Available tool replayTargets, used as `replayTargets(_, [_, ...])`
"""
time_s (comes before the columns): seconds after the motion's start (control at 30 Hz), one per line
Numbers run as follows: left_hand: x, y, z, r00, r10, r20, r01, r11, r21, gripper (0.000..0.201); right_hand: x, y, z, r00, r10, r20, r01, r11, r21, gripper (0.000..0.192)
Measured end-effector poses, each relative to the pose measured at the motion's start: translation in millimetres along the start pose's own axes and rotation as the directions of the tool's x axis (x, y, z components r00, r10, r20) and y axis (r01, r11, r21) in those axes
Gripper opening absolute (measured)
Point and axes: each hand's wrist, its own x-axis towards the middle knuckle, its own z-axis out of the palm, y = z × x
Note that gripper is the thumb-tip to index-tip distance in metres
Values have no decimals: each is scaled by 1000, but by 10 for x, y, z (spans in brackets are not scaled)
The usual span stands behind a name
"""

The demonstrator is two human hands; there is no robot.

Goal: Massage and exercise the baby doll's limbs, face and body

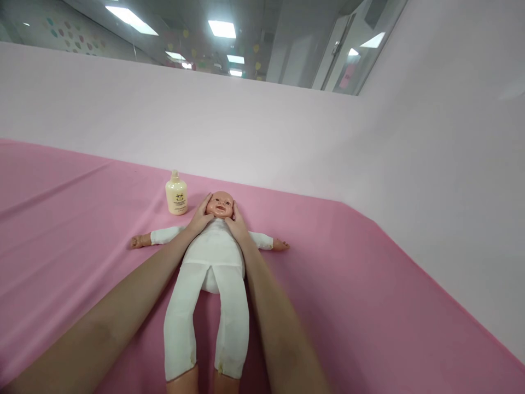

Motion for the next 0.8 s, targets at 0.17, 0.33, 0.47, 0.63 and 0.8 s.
replayTargets(0.17, [3,-29,-17,999,37,8,-37,996,84,94,-25,-16,5,997,54,52,-55,998,30,111])
replayTargets(0.33, [-16,-5,-31,999,36,39,-41,990,138,98,-49,-90,21,996,69,59,-72,997,43,123])
replayTargets(0.47, [-27,5,-29,999,27,45,-33,989,142,96,-63,-135,35,996,80,45,-82,996,45,126])
replayTargets(0.63, [-21,-6,-30,998,30,46,-36,989,141,93,-63,-133,35,998,59,34,-60,998,27,119])
replayTargets(0.8, [-18,-24,-29,998,51,46,-57,989,138,86,-26,-47,27,998,60,16,-61,998,32,112])
